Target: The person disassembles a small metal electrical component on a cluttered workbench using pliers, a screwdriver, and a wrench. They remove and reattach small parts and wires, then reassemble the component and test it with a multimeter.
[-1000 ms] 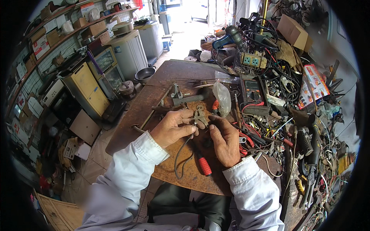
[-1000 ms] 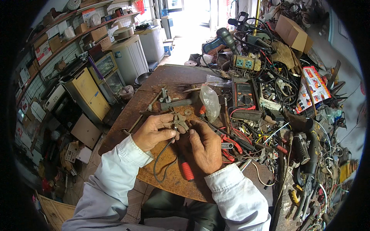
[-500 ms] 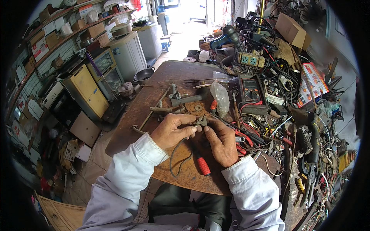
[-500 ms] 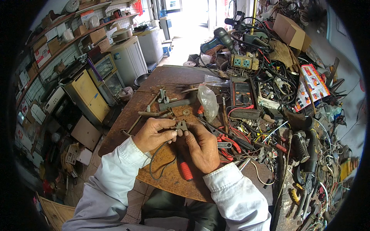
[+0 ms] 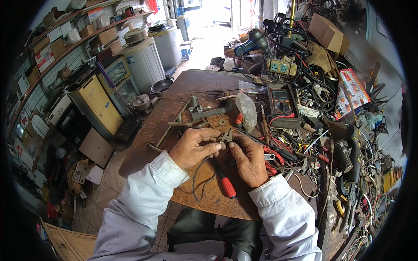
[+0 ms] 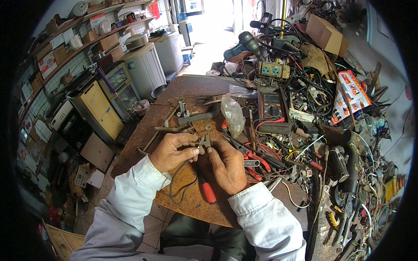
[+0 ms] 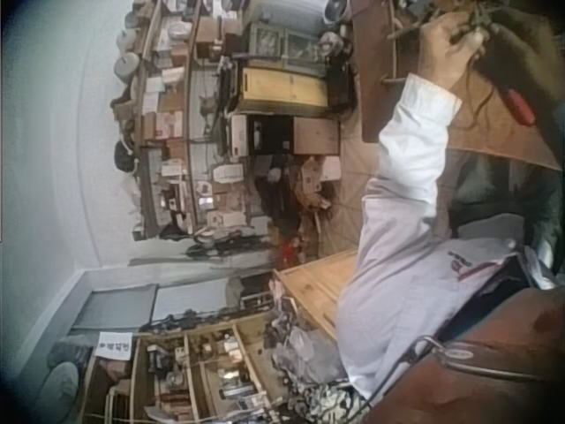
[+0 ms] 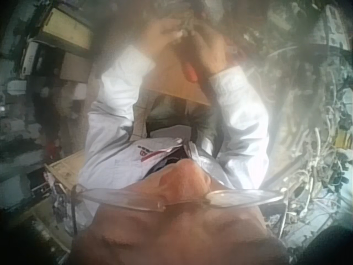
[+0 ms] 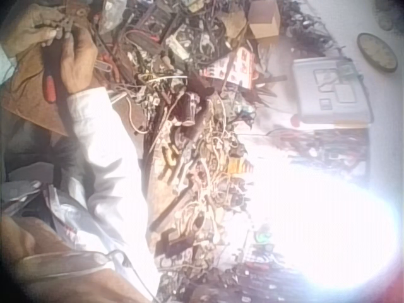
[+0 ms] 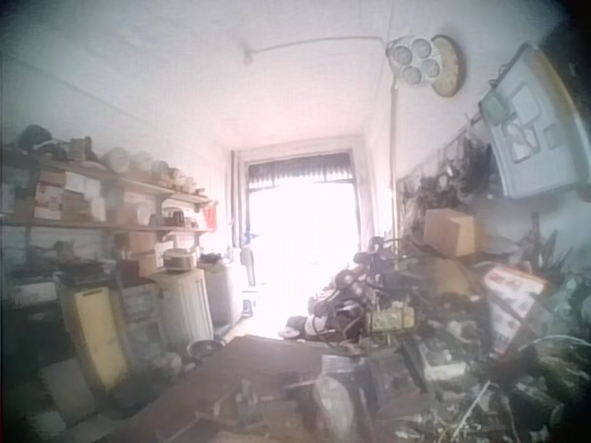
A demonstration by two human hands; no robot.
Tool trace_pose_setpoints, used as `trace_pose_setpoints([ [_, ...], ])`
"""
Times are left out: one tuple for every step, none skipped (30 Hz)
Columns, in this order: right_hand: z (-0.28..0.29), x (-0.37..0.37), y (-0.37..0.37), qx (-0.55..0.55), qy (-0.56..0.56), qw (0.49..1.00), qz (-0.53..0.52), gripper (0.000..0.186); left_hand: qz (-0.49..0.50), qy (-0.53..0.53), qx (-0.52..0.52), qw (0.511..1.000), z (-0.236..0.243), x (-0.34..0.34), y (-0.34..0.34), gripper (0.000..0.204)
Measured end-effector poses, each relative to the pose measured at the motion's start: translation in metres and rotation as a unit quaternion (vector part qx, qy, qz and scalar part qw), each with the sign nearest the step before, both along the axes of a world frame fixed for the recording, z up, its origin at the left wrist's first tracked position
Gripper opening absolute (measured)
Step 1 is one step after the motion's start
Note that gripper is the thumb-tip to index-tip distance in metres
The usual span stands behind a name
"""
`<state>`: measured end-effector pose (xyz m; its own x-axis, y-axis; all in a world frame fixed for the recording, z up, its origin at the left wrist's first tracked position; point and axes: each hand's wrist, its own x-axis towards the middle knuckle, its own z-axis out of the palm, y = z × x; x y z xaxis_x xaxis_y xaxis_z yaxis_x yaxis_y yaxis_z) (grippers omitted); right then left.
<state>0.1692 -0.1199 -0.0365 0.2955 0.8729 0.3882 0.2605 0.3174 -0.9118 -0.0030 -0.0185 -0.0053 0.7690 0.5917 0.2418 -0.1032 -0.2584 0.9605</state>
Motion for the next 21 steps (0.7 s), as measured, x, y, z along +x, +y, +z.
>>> trace_pose_setpoints([
  [0.0,0.0,0.0,-0.001,0.002,1.0,0.001,0.021,0.0,0.001,-0.002,1.0,0.0,0.0,0.0,0.024],
  [0.001,0.0,-0.001,-0.002,0.004,1.0,0.002,0.021,0.001,0.002,-0.004,1.0,0.0,0.0,0.001,0.024],
  [0.002,0.0,-0.001,-0.003,0.006,1.0,0.003,0.021,0.002,0.004,-0.006,1.0,-0.001,0.0,0.001,0.024],
  [0.003,-0.001,-0.001,-0.007,0.005,1.0,0.003,0.021,0.002,0.0,-0.012,1.0,-0.001,-0.001,0.001,0.024],
  [0.004,0.0,-0.002,-0.011,0.004,1.0,0.003,0.021,0.002,-0.004,-0.017,1.0,-0.002,-0.001,0.001,0.024],
  [0.005,0.0,-0.002,-0.015,0.004,1.0,0.003,0.021,0.002,-0.007,-0.022,1.0,-0.002,-0.001,0.001,0.024],
  [0.005,0.0,-0.002,-0.007,0.001,1.0,0.002,0.021,-0.002,-0.006,-0.031,0.999,-0.001,-0.001,0.0,0.024],
  [0.004,0.0,-0.001,0.0,-0.002,1.0,0.001,0.021,-0.006,-0.006,-0.04,0.999,0.0,-0.001,-0.001,0.024],
  [0.004,0.0,-0.001,0.008,-0.005,1.0,-0.001,0.021,-0.01,-0.005,-0.049,0.999,0.001,-0.001,-0.001,0.023],
  [0.003,0.001,-0.001,0.007,-0.002,1.0,0.0,0.021,-0.014,0.003,-0.05,0.999,0.0,0.0,0.0,0.022],
  [0.003,0.001,-0.001,0.007,0.002,1.0,0.002,0.021,-0.017,0.01,-0.051,0.998,0.0,0.0,0.001,0.021],
  [0.003,0.001,-0.001,0.006,0.005,1.0,0.004,0.021,-0.02,0.018,-0.052,0.998,-0.001,-0.001,0.001,0.02],
  [0.003,0.0,-0.001,0.003,0.004,1.0,0.003,0.021,-0.015,0.022,-0.047,0.999,0.0,-0.001,0.001,0.019],
  [0.005,0.0,-0.001,0.0,0.003,1.0,0.003,0.022,-0.01,0.026,-0.041,0.999,0.001,-0.001,0.0,0.017],
  [0.006,0.0,-0.002,-0.002,0.001,1.0,0.002,0.022,-0.005,0.03,-0.036,0.999,0.001,-0.002,-0.001,0.016],
  [0.005,-0.001,-0.002,0.009,-0.003,1.0,-0.005,0.022,0.006,0.024,-0.008,1.0,0.001,-0.002,-0.001,0.016],
  [0.003,-0.001,-0.001,0.021,-0.008,1.0,-0.013,0.023,0.016,0.017,0.02,1.0,0.0,-0.001,-0.001,0.016],
  [0.002,-0.001,-0.001,0.032,-0.013,0.999,-0.02,0.023,0.025,0.011,0.048,0.998,-0.001,0.0,-0.001,0.017],
  [0.005,0.0,-0.002,0.029,0.003,0.999,-0.019,0.024,0.036,0.006,0.072,0.997,-0.002,0.0,0.0,0.015],
  [0.009,-0.001,-0.003,0.026,0.02,0.999,-0.017,0.025,0.048,0.003,0.096,0.994,-0.004,0.0,0.001,0.014],
  [0.012,-0.002,-0.004,0.023,0.036,0.999,-0.014,0.026,0.06,0.0,0.12,0.991,-0.005,-0.001,0.001,0.014],
])
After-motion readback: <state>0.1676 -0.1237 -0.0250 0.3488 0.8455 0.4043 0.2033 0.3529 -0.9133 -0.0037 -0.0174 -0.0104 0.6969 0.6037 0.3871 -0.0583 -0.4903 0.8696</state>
